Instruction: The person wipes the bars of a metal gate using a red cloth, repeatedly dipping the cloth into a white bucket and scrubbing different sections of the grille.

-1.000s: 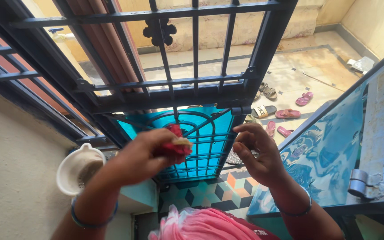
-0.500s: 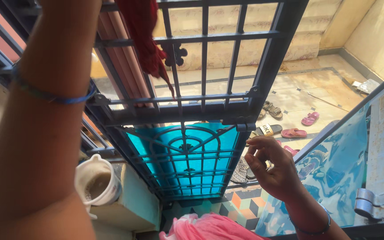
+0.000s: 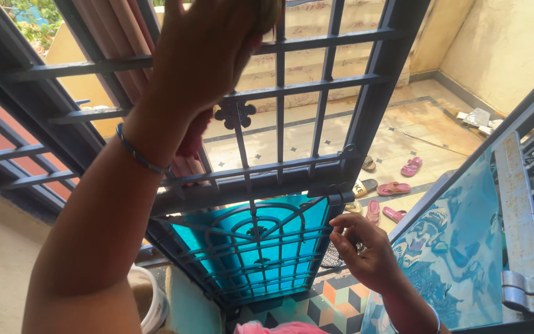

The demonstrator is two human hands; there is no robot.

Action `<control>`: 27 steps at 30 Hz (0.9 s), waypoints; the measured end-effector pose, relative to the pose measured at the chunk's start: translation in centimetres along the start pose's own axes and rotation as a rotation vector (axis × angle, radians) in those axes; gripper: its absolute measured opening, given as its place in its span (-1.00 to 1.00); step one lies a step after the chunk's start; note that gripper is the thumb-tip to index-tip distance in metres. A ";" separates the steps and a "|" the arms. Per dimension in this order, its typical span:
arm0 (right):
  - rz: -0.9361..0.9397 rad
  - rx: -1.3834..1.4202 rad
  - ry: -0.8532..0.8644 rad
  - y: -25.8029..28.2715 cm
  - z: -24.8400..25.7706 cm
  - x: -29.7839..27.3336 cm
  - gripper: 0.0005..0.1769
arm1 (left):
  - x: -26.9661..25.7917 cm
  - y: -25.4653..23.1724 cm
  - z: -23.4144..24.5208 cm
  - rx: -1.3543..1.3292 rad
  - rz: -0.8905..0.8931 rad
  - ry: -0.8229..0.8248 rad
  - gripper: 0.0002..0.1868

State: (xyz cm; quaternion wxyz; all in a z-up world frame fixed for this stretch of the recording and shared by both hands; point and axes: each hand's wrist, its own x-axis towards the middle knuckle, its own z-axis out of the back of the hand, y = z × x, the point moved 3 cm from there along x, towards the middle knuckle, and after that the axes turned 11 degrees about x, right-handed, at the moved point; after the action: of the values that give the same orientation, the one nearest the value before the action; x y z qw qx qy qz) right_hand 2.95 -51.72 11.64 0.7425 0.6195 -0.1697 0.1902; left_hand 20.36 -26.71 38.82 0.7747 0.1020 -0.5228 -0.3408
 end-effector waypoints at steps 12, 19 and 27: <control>-0.155 0.029 0.075 -3.3 -3.0 -1.2 -0.82 | -8.3 -5.3 -5.5 0.135 -0.382 -0.111 -0.41; -0.082 0.008 0.087 -2.6 -2.4 -2.1 -0.83 | -12.7 -7.2 -10.0 -0.448 -0.379 0.491 -0.49; -0.001 -0.130 -0.113 -0.3 1.1 -4.2 -0.88 | -16.6 -9.7 -10.5 -0.097 -0.732 0.204 -0.60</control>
State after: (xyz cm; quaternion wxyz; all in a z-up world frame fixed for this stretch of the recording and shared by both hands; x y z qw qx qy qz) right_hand -0.53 -53.19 9.51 0.7704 0.5798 -0.2230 0.1435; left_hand 21.81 -25.48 17.00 0.6538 0.2786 -0.3550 -0.6074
